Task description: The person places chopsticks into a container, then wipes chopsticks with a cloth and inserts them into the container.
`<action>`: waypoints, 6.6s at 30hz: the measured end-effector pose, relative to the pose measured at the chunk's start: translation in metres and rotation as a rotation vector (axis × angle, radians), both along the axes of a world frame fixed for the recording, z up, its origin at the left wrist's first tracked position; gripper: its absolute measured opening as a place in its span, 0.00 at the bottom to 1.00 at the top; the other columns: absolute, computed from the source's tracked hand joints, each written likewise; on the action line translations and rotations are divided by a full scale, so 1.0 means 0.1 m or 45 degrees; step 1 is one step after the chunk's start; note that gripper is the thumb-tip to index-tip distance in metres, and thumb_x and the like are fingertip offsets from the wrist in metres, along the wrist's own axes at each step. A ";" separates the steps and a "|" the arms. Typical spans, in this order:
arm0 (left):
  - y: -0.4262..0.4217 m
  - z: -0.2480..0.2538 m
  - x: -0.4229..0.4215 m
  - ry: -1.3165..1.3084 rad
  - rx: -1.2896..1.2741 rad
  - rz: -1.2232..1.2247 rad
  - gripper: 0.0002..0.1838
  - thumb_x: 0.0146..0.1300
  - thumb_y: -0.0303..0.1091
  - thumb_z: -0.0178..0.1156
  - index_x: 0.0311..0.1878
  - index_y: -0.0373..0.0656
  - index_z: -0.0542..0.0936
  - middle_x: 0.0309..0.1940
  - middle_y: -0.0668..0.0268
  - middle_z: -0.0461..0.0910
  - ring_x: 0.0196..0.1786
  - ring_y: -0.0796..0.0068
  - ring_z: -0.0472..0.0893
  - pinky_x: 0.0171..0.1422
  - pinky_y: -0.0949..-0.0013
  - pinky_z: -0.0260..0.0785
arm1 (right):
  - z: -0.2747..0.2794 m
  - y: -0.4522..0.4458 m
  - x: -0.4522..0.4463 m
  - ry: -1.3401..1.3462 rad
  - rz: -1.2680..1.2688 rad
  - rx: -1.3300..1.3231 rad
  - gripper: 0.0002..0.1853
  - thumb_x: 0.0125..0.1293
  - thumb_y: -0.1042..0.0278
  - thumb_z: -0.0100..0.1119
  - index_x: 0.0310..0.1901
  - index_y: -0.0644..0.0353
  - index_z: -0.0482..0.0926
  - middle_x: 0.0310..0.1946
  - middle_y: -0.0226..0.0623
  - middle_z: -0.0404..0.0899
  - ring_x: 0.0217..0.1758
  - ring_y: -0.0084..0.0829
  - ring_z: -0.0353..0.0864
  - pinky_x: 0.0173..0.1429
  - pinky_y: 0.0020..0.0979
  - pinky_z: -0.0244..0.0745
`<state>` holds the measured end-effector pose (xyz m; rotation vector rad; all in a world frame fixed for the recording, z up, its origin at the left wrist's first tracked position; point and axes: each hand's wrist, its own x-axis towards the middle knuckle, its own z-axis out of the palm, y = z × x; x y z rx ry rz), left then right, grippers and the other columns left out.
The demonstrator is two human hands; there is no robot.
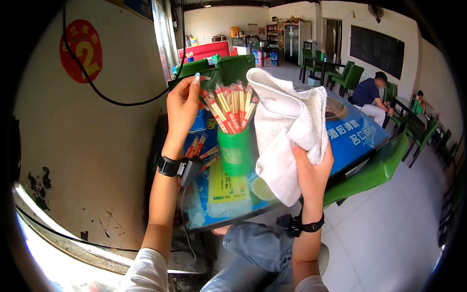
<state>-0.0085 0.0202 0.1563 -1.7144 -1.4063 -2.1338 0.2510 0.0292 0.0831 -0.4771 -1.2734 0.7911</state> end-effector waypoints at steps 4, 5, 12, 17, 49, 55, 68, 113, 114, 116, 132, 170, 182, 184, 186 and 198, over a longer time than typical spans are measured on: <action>0.32 -0.25 -0.41 0.044 -0.201 0.254 0.12 0.63 0.35 0.54 0.40 0.37 0.79 0.20 0.61 0.80 0.22 0.70 0.80 0.30 0.69 0.70 | 0.01 0.00 0.01 -0.010 -0.008 -0.006 0.24 0.55 0.73 0.63 0.54 0.69 0.69 0.48 0.39 0.75 0.50 0.26 0.74 0.55 0.27 0.68; 0.47 -0.41 -0.60 0.177 -0.251 0.364 0.11 0.61 0.36 0.55 0.41 0.40 0.80 0.21 0.59 0.81 0.26 0.61 0.81 0.33 0.65 0.71 | 0.00 0.01 0.01 -0.024 -0.016 -0.012 0.24 0.55 0.73 0.63 0.54 0.69 0.69 0.49 0.39 0.75 0.50 0.26 0.74 0.55 0.27 0.68; 0.56 -1.16 -0.96 0.804 -1.398 0.603 0.22 0.48 0.41 0.68 0.47 0.43 0.79 0.46 0.52 0.79 0.50 0.52 0.77 0.52 0.58 0.71 | -0.01 -0.01 0.00 -0.037 -0.003 0.027 0.25 0.55 0.73 0.64 0.54 0.69 0.69 0.49 0.39 0.75 0.50 0.26 0.73 0.55 0.27 0.67; 0.55 -1.27 -1.03 0.744 -1.512 0.479 0.25 0.45 0.40 0.70 0.48 0.42 0.78 0.49 0.53 0.78 0.52 0.50 0.76 0.51 0.57 0.71 | -0.01 0.00 0.00 -0.034 -0.006 0.023 0.25 0.55 0.73 0.64 0.55 0.69 0.69 0.49 0.39 0.75 0.50 0.26 0.74 0.55 0.27 0.68; -0.94 0.28 0.16 0.940 -0.350 0.892 0.07 0.57 0.32 0.60 0.33 0.39 0.76 0.27 0.59 0.76 0.30 0.57 0.77 0.33 0.60 0.68 | -0.02 -0.10 -0.12 -0.237 0.115 0.067 0.24 0.52 0.77 0.62 0.52 0.68 0.70 0.46 0.39 0.76 0.48 0.25 0.75 0.52 0.27 0.69; -1.30 0.36 0.49 0.755 -0.198 0.660 0.07 0.54 0.29 0.63 0.31 0.37 0.74 0.24 0.60 0.74 0.24 0.67 0.76 0.27 0.68 0.65 | -0.02 -0.19 -0.21 -0.070 0.060 0.023 0.26 0.51 0.76 0.62 0.54 0.68 0.69 0.49 0.39 0.74 0.52 0.27 0.72 0.55 0.27 0.67; -1.13 0.25 0.77 0.579 -0.073 -0.435 0.08 0.54 0.26 0.60 0.35 0.35 0.73 0.25 0.56 0.75 0.27 0.61 0.79 0.31 0.66 0.70 | -0.08 -0.55 -0.19 -0.281 0.551 0.030 0.37 0.41 0.66 0.75 0.55 0.65 0.69 0.48 0.39 0.76 0.49 0.28 0.76 0.53 0.31 0.72; -0.90 0.09 0.91 0.521 -0.097 -0.357 0.06 0.56 0.26 0.63 0.34 0.38 0.75 0.25 0.72 0.75 0.25 0.89 0.70 0.28 0.82 0.62 | -0.18 -0.24 -0.36 -0.187 0.402 0.148 0.31 0.49 0.75 0.65 0.57 0.67 0.67 0.50 0.37 0.75 0.52 0.25 0.73 0.55 0.28 0.69; -0.88 0.10 0.90 0.461 -0.008 -0.340 0.06 0.56 0.26 0.62 0.34 0.37 0.75 0.23 0.69 0.75 0.23 0.85 0.72 0.26 0.80 0.63 | -0.15 -0.25 -0.38 -0.183 0.380 0.136 0.30 0.50 0.75 0.64 0.56 0.67 0.68 0.49 0.37 0.75 0.51 0.25 0.74 0.55 0.27 0.69; -0.82 0.11 0.85 0.246 0.103 -0.398 0.05 0.58 0.25 0.62 0.33 0.36 0.74 0.20 0.67 0.76 0.20 0.87 0.72 0.24 0.82 0.63 | -0.17 -0.19 -0.37 -0.238 0.346 0.125 0.28 0.50 0.74 0.65 0.55 0.68 0.69 0.49 0.37 0.76 0.50 0.25 0.74 0.54 0.27 0.69; -0.50 0.22 0.31 0.110 0.606 0.224 0.07 0.63 0.31 0.60 0.35 0.38 0.74 0.25 0.70 0.77 0.23 0.90 0.68 0.26 0.83 0.60 | -0.18 0.44 0.03 0.296 -0.115 -0.121 0.25 0.61 0.64 0.61 0.56 0.69 0.69 0.51 0.41 0.74 0.51 0.28 0.73 0.56 0.27 0.66; -0.59 0.18 0.51 0.606 0.623 0.404 0.09 0.51 0.18 0.61 0.36 0.40 0.79 0.30 0.64 0.78 0.21 0.71 0.76 0.23 0.74 0.67 | -0.15 0.05 -0.28 -0.131 -0.203 0.151 0.19 0.54 0.74 0.62 0.48 0.68 0.72 0.41 0.39 0.79 0.43 0.25 0.76 0.49 0.27 0.70; -0.20 -0.04 0.41 0.852 0.239 0.453 0.10 0.55 0.37 0.61 0.31 0.38 0.82 0.44 0.57 0.75 0.43 0.58 0.74 0.44 0.62 0.70 | -0.15 0.02 -0.30 -0.154 -0.228 0.161 0.19 0.53 0.74 0.62 0.48 0.69 0.72 0.41 0.41 0.80 0.44 0.26 0.77 0.49 0.28 0.71; -0.21 -0.04 0.40 0.882 0.159 0.491 0.10 0.56 0.34 0.60 0.32 0.35 0.83 0.46 0.60 0.76 0.46 0.61 0.71 0.51 0.64 0.67 | -0.15 0.02 -0.29 -0.151 -0.222 0.161 0.19 0.53 0.73 0.63 0.48 0.69 0.73 0.41 0.41 0.80 0.43 0.26 0.77 0.49 0.28 0.71; -0.27 -0.01 0.41 0.924 0.112 0.439 0.10 0.56 0.34 0.60 0.31 0.35 0.83 0.45 0.60 0.76 0.46 0.61 0.72 0.51 0.65 0.67 | -0.16 0.02 -0.29 -0.139 -0.207 0.149 0.20 0.53 0.73 0.63 0.47 0.68 0.73 0.41 0.41 0.80 0.43 0.26 0.77 0.49 0.28 0.71; -0.28 0.00 0.47 1.000 0.171 0.333 0.10 0.54 0.31 0.60 0.38 0.39 0.80 0.45 0.60 0.75 0.44 0.61 0.74 0.51 0.64 0.67 | -0.13 -0.06 -0.36 -0.506 -0.131 0.176 0.16 0.52 0.72 0.63 0.43 0.67 0.74 0.34 0.46 0.82 0.38 0.35 0.84 0.40 0.30 0.75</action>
